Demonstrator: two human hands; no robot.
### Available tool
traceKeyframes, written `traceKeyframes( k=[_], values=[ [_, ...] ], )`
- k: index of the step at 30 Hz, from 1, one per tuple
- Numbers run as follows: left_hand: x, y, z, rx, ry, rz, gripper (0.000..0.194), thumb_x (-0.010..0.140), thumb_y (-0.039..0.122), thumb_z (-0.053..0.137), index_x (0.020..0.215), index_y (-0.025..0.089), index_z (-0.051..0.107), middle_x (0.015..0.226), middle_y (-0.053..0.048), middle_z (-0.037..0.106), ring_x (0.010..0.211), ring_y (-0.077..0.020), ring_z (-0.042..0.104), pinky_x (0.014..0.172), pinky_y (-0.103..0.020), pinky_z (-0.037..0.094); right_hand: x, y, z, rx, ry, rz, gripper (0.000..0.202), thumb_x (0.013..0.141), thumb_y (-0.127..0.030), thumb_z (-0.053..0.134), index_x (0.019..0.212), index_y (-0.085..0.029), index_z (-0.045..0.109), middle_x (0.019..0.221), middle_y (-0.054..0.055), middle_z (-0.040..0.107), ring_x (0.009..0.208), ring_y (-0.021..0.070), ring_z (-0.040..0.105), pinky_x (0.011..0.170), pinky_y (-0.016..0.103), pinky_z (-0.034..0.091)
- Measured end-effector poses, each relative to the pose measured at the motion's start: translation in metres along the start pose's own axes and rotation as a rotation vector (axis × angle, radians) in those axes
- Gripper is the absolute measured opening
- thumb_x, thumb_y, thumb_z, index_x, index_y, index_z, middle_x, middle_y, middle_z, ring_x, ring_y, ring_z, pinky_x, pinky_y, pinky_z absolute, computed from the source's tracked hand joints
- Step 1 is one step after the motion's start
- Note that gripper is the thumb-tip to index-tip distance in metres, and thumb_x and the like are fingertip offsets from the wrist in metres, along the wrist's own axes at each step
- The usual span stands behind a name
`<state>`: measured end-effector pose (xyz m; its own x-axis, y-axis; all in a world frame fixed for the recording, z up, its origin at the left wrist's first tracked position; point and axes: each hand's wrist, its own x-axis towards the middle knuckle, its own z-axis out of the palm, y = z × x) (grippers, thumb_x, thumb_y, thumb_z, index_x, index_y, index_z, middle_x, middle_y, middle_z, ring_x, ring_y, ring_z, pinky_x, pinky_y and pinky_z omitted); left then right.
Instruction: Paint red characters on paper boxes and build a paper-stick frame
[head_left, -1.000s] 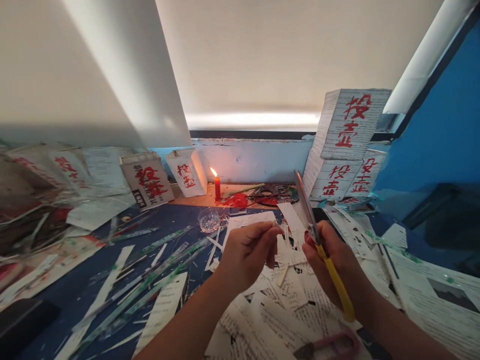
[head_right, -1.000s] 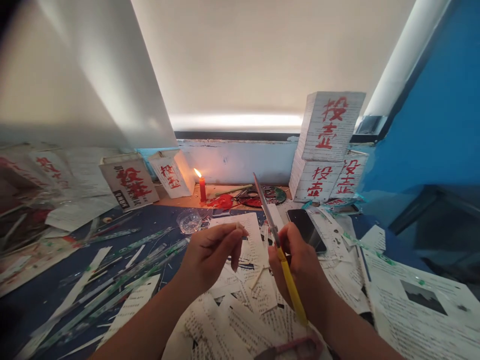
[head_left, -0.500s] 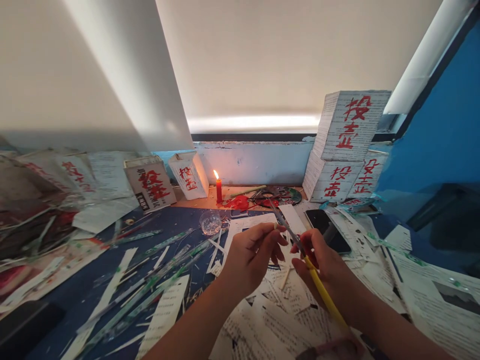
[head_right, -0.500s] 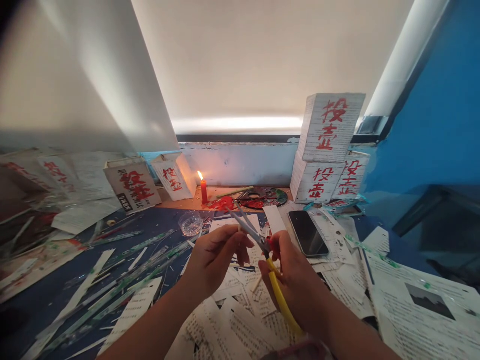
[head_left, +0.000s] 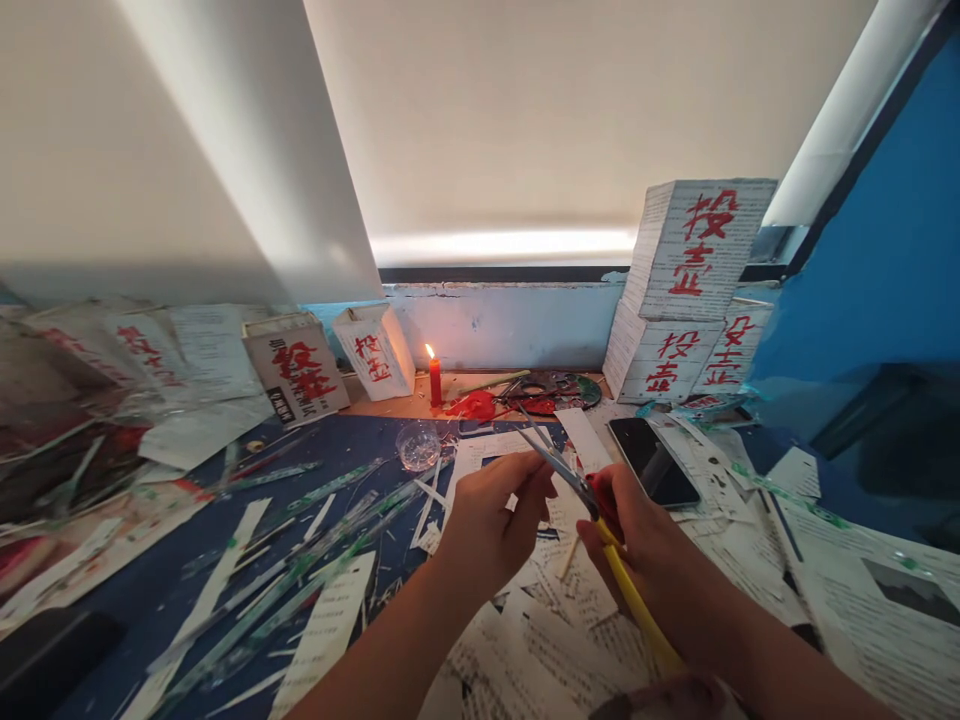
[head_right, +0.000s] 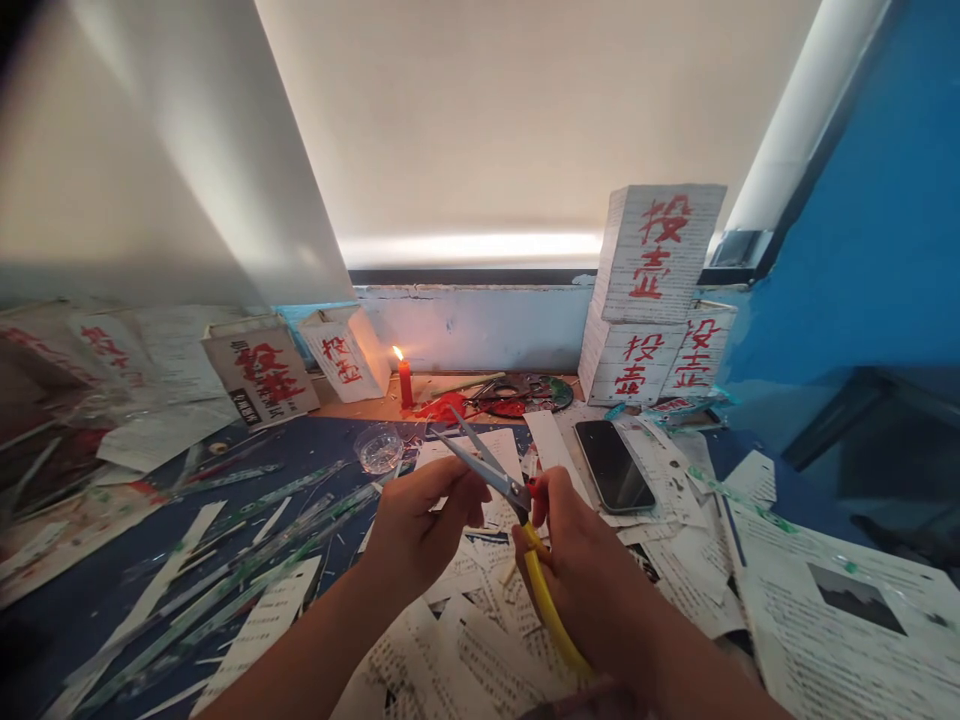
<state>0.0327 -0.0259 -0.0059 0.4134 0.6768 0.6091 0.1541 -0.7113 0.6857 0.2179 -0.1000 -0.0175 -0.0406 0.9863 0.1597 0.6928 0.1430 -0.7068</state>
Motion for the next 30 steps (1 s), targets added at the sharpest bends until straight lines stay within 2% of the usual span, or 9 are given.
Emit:
traceKeyframes(
  k=[4, 13, 17, 20, 24, 27, 30],
  values=[
    [0.001, 0.001, 0.001, 0.018, 0.001, 0.002, 0.026, 0.1, 0.02, 0.046, 0.079, 0.016, 0.062, 0.069, -0.003, 0.065, 0.061, -0.011, 0.063, 0.061, -0.022, 0.051, -0.002, -0.001, 0.001, 0.015, -0.028, 0.013, 0.015, 0.099, -0.036, 0.047, 0.099, -0.026, 0.035, 0.094, 0.002, 0.058, 0.079, 0.0179, 0.056, 0.07, 0.032, 0.049],
    [-0.001, 0.001, 0.001, 0.065, -0.013, -0.008, 0.03, 0.101, 0.022, 0.045, 0.075, 0.017, 0.06, 0.068, -0.004, 0.065, 0.064, -0.013, 0.063, 0.061, -0.024, 0.05, -0.003, -0.002, 0.008, -0.017, -0.002, 0.053, 0.016, 0.1, -0.037, 0.045, 0.096, -0.026, 0.034, 0.091, 0.002, 0.061, 0.075, 0.0186, 0.057, 0.067, 0.033, 0.048],
    [-0.002, 0.003, 0.002, 0.042, -0.01, -0.055, 0.031, 0.101, 0.024, 0.045, 0.077, 0.017, 0.063, 0.067, -0.004, 0.065, 0.063, -0.0134, 0.063, 0.06, -0.024, 0.049, -0.003, -0.003, 0.007, 0.018, -0.011, 0.01, 0.017, 0.1, -0.038, 0.046, 0.1, -0.026, 0.034, 0.097, 0.004, 0.06, 0.079, 0.0185, 0.058, 0.071, 0.034, 0.049],
    [0.0, 0.004, 0.005, -0.109, -0.003, -0.158, 0.031, 0.102, 0.029, 0.046, 0.082, 0.016, 0.066, 0.072, -0.005, 0.067, 0.062, -0.0131, 0.063, 0.059, -0.025, 0.05, -0.002, -0.001, 0.005, 0.052, -0.008, 0.013, 0.022, 0.1, -0.044, 0.047, 0.103, -0.025, 0.036, 0.097, 0.004, 0.06, 0.082, 0.0192, 0.058, 0.073, 0.034, 0.049],
    [0.008, 0.003, 0.006, -0.509, 0.088, -0.351, 0.022, 0.1, 0.036, 0.053, 0.104, 0.017, 0.064, 0.087, -0.008, 0.075, 0.071, -0.0162, 0.069, 0.06, -0.026, 0.053, 0.003, 0.004, 0.007, 0.112, 0.05, 0.07, 0.029, 0.097, -0.051, 0.051, 0.1, -0.025, 0.041, 0.087, 0.001, 0.058, 0.075, 0.018, 0.054, 0.067, 0.033, 0.046],
    [0.013, 0.002, 0.003, -0.674, 0.111, -0.418, 0.017, 0.094, 0.034, 0.064, 0.099, 0.018, 0.067, 0.094, -0.009, 0.077, 0.085, -0.0178, 0.07, 0.067, -0.025, 0.053, 0.007, 0.005, 0.009, 0.295, 0.105, 0.079, 0.028, 0.097, -0.051, 0.052, 0.099, -0.024, 0.045, 0.083, -0.001, 0.057, 0.07, 0.016, 0.052, 0.066, 0.031, 0.045],
    [0.014, 0.002, 0.003, -0.678, 0.081, -0.417, 0.013, 0.088, 0.03, 0.072, 0.089, 0.017, 0.074, 0.097, -0.007, 0.076, 0.079, -0.012, 0.065, 0.072, -0.022, 0.051, 0.009, 0.0, 0.008, 0.581, 0.072, 0.042, 0.026, 0.098, -0.049, 0.053, 0.097, -0.023, 0.05, 0.079, -0.001, 0.057, 0.069, 0.0157, 0.054, 0.067, 0.032, 0.047]
  ],
)
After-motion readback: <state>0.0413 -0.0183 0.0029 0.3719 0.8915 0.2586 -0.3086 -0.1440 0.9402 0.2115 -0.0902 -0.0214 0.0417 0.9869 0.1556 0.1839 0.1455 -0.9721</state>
